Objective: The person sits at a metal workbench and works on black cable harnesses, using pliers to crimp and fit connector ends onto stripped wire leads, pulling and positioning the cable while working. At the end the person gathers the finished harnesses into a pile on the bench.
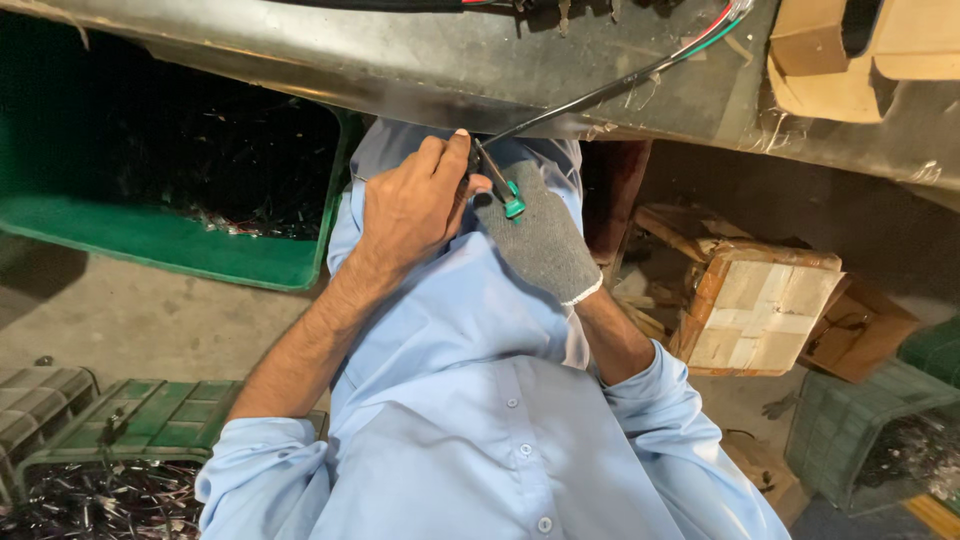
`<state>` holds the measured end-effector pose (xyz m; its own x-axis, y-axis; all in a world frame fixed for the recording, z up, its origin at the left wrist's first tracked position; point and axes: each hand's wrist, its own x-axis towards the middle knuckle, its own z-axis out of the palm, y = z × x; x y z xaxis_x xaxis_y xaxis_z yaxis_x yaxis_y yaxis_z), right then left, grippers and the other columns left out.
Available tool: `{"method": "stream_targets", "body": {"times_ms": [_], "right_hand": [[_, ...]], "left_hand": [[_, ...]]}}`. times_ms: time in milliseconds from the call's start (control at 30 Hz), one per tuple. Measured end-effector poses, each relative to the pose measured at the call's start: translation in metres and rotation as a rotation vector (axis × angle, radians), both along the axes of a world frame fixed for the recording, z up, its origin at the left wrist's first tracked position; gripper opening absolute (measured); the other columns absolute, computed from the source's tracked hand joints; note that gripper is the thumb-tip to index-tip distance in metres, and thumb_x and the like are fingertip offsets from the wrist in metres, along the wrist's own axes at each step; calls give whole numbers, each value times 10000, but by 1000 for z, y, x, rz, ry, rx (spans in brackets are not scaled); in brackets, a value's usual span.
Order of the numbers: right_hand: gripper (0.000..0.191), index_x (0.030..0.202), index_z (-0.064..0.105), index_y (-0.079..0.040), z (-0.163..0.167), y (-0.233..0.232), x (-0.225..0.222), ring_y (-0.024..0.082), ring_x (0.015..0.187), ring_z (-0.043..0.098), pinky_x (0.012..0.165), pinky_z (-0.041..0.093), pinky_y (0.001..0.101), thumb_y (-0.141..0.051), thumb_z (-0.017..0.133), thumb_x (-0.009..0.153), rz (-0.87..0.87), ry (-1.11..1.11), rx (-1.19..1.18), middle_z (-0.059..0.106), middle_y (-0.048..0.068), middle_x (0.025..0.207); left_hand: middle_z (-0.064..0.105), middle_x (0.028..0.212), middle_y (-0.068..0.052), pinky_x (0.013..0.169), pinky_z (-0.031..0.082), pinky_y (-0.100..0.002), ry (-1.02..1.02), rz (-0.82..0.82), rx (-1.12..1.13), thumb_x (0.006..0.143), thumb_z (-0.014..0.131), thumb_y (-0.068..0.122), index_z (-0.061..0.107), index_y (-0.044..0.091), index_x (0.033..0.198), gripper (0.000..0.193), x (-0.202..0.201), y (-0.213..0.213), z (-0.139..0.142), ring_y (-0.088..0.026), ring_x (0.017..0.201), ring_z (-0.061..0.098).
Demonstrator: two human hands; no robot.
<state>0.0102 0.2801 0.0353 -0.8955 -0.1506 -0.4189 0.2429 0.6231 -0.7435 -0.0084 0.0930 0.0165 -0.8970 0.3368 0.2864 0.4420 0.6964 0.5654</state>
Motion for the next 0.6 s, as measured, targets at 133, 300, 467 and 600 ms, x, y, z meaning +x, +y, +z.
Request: {"method": "stream_targets", "body": {"times_ms": [133, 300, 467, 600], "right_hand": [[344, 1181, 501, 0, -7, 7, 3, 394, 850, 695, 678, 518, 456, -195, 676, 958, 6, 59, -39, 674, 201, 899], [250, 1094, 615, -11, -1, 18, -1, 378, 905, 690, 743, 539, 451, -133, 720, 902, 98, 235, -1, 680, 188, 1007], [255, 1093, 616, -8, 0, 25, -5, 348, 855, 676, 747, 535, 430, -103, 729, 884, 127, 194, -20, 662, 169, 936], [320, 1122, 601, -12, -3, 26, -2, 328, 843, 712, 718, 551, 398, -111, 747, 854, 107, 223, -18, 687, 167, 939]], "left_hand": [[629, 955, -130, 577, 502, -392, -146, -8, 74, 1007, 711, 370, 590, -9, 1322, 508, 2, 0, 6, -294, 728, 658], [681, 1051, -98, 803, 533, -349, -500, -107, 685, 1129, 607, 421, 520, 15, 1346, 469, 13, -5, 17, -203, 913, 644], [565, 869, -11, 711, 419, -263, -789, -127, 848, 1071, 573, 465, 522, 25, 1278, 489, 18, -4, 24, -81, 786, 465], [579, 926, 5, 757, 424, -248, -789, -141, 925, 1090, 565, 469, 516, 22, 1278, 487, 18, 1, 23, -77, 838, 477]]}}
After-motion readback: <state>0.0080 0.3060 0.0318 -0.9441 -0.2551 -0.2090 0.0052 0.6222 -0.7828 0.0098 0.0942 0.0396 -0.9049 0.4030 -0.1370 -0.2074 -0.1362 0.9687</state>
